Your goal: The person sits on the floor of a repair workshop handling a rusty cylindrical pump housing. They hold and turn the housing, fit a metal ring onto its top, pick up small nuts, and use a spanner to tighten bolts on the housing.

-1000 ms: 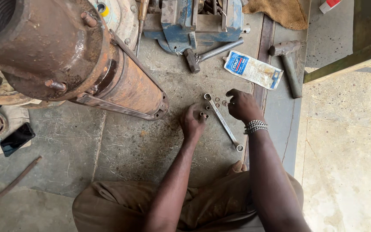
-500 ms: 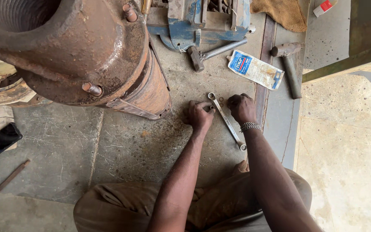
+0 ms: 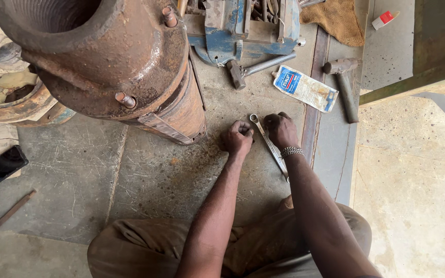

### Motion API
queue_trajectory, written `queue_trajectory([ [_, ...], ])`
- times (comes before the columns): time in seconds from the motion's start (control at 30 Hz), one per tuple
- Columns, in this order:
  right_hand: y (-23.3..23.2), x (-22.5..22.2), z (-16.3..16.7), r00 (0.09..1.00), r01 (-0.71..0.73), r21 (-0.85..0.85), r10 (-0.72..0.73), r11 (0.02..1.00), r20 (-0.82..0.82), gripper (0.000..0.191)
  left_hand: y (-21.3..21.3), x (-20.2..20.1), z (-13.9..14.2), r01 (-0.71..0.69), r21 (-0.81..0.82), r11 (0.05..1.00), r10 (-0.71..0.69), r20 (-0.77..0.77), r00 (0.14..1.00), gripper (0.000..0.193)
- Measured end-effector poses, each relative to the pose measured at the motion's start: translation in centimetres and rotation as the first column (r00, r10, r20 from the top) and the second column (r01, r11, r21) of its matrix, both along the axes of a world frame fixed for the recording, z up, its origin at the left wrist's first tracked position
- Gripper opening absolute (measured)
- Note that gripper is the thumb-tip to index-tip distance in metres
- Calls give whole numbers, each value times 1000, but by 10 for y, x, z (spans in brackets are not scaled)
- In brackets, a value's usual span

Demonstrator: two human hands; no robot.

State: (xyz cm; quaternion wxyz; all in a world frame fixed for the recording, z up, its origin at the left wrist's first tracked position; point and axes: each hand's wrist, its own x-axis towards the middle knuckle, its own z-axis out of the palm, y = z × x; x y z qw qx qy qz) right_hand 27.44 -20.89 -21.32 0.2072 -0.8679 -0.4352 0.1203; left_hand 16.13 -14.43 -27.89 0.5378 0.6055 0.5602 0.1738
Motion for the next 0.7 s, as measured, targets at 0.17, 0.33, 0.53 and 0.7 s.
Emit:
queue_trajectory([
  [0.17, -7, 12, 0, 999, -13, 19, 14, 1000, -41, 14, 5, -6, 6, 36, 69, 997, -24, -162, 987, 14],
  [0.33, -9, 13, 0, 989, -128, -112, 117, 985, -95, 11, 6, -32, 7, -214, -208, 954, 268, 283, 921, 20],
  [0.53, -16, 7, -10, 997, -70, -42, 72, 997, 32, 13, -37, -118, -2, -88, -563, 822, 400, 460, 792, 21],
  [0.7, -14, 5, 11, 996, 36, -65, -41, 997, -84, 10, -77, -160, 20, -131, -463, 877, 317, 350, 881, 28],
])
